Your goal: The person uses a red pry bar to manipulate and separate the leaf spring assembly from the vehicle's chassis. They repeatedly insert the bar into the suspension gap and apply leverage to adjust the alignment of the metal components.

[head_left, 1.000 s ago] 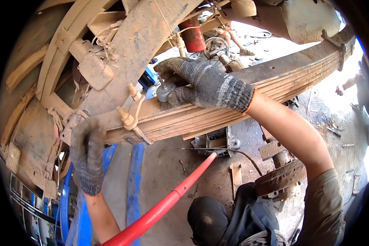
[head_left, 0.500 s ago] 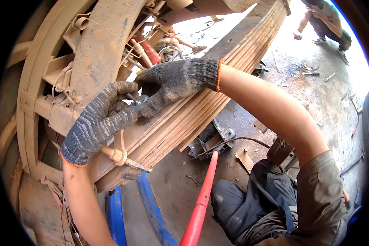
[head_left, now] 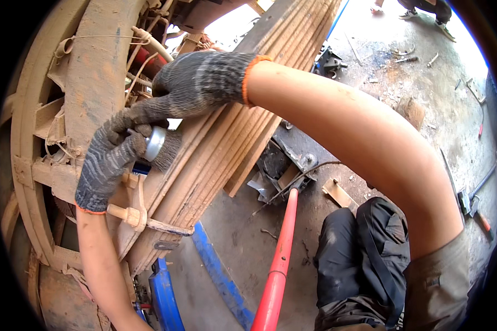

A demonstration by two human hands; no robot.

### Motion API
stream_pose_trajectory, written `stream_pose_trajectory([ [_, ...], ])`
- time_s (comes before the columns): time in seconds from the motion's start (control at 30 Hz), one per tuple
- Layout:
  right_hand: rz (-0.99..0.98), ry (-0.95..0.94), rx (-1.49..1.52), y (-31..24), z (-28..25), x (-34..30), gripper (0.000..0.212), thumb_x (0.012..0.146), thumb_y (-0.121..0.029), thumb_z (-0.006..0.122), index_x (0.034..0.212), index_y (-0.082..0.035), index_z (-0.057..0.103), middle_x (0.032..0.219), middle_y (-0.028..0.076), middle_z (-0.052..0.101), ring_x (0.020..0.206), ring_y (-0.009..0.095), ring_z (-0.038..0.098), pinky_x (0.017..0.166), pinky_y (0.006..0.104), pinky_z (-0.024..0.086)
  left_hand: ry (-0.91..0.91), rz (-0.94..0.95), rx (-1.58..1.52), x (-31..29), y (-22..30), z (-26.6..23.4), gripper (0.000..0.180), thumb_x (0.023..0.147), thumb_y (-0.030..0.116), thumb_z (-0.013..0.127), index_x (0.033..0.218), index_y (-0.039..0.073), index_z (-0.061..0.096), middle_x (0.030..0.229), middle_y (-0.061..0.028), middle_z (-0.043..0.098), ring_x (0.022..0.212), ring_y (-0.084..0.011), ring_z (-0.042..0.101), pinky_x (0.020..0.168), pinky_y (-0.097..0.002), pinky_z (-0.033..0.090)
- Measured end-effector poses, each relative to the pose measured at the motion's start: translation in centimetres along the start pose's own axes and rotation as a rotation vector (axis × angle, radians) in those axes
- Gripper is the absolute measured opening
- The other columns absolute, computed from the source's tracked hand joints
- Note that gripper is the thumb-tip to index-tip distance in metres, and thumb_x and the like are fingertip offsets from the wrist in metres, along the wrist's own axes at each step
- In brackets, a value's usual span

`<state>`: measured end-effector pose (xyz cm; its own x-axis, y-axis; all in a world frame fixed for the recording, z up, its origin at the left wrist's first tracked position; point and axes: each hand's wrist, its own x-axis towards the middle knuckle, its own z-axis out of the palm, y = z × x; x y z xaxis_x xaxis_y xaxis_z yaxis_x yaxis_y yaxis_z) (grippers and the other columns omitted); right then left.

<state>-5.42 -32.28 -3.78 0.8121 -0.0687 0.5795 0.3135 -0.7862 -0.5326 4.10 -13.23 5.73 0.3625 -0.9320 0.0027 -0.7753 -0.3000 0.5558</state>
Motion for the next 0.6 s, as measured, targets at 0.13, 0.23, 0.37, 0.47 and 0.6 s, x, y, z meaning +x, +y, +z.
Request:
stream_pose_trajectory([
  [0.13,-0.083,0.039,0.154,0.5,0.4,0.2,0.063,0.101,-0.057,0.032,0.127,-0.007,0.06,0.108,0.014,0.07,0.103,0.027,0.064,0.095,0.0415,0.048,0.04,-0.076,0.053,-0.1,0.4,0.0,0.045,0.083,0.03,0.078,0.116,0.005,0.061,0.104,-0.001,0.061,0.101,-0.014,0.057,0.094,-0.0312,0.047],
  [0.23,-0.113,-0.004,0.343,0.5,0.9,1.1,0.051,0.104,-0.045,0.027,0.134,-0.013,0.053,0.122,0.011,0.065,0.113,0.026,0.058,0.101,0.0396,0.042,0.048,0.216,0.126,-0.2,0.9,2.9,0.05,0.082,0.034,0.077,0.119,0.006,0.059,0.104,-0.0028,0.06,0.101,-0.0168,0.058,0.095,-0.0319,0.048],
  [0.37,-0.013,-0.034,0.42,0.4,0.3,0.3,0.054,0.103,-0.048,0.026,0.13,-0.01,0.053,0.116,0.013,0.065,0.105,0.028,0.06,0.096,0.0422,0.044,0.017,0.016,0.267,0.8,1.6,2.4,0.062,0.078,0.032,0.081,0.128,0.004,0.056,0.11,-0.0072,0.062,0.099,-0.0166,0.059,0.092,-0.032,0.05],
  [0.47,0.01,0.034,0.216,0.3,0.5,0.3,0.082,0.098,-0.068,0.017,0.105,-0.004,0.069,0.097,0.013,0.07,0.094,0.03,0.064,0.095,0.0445,0.045,0.014,-0.066,0.345,0.7,2.4,2.1,0.057,0.079,0.031,0.079,0.124,0.001,0.06,0.101,-0.0095,0.066,0.09,-0.013,0.061,0.084,-0.0283,0.052],
  [0.6,0.083,0.019,0.093,-0.3,-0.1,-0.9,0.066,0.099,-0.06,0.027,0.105,-0.009,0.068,0.089,0.012,0.07,0.088,0.028,0.065,0.087,0.0454,0.048,0.012,-0.099,0.392,0.7,2.9,2.6,0.05,0.078,0.024,0.079,0.119,0.001,0.063,0.103,-0.0072,0.066,0.093,-0.014,0.06,0.086,-0.03,0.051],
])
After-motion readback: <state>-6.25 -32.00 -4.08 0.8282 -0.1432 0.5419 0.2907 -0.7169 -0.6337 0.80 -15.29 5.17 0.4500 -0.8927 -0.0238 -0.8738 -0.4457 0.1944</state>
